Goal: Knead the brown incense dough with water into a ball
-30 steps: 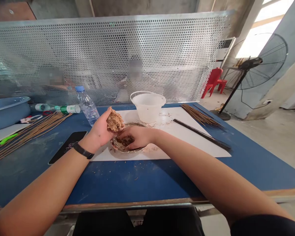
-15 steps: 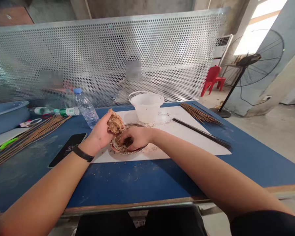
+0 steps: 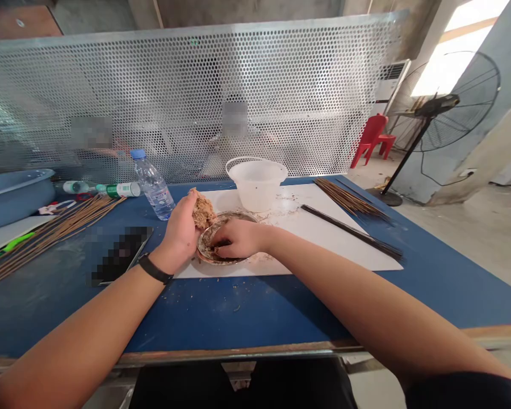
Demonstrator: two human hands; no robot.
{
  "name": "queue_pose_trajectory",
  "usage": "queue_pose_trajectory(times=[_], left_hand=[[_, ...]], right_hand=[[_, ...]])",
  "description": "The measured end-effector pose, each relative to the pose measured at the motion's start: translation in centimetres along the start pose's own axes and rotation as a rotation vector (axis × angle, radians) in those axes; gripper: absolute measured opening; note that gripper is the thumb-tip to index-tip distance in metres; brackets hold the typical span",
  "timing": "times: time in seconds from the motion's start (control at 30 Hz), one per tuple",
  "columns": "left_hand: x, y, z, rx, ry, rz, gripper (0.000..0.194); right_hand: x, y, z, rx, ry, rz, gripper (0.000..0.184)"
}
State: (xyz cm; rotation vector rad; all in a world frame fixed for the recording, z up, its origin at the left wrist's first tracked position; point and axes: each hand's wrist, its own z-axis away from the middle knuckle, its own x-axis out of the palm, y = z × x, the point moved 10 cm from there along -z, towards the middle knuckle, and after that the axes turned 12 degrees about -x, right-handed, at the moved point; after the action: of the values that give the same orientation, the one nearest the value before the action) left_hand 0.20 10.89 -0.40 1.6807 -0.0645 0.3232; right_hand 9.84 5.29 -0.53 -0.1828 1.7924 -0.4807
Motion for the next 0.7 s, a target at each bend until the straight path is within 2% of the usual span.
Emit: queue_pose_trajectory(times=[0.23,0.4,0.53,0.7], left_hand=[[-0.2,2.4,2.3,0.233,0.158,-0.223,0.036],[1.0,4.8,4.9,0.490,0.218,-0.501,0.023],[1.9,5.7,6.6,0.688,0.280,-0.659,0.028],[2.6,5.8,7.4,0.782,0.269,-0.710,0.033]], right_hand=[[-0.3,1.0,0.0,0.021,0.052,-0.078,0.024],[0.0,0.8,-0.4,-0.017,0.066,-0.119,0.021],[0.0,0.3,-0.5,-0.048,0.084,-0.118,0.016],[-0.5,-0.2,-0.1,-0.068,0.164,-0.074,0.011]])
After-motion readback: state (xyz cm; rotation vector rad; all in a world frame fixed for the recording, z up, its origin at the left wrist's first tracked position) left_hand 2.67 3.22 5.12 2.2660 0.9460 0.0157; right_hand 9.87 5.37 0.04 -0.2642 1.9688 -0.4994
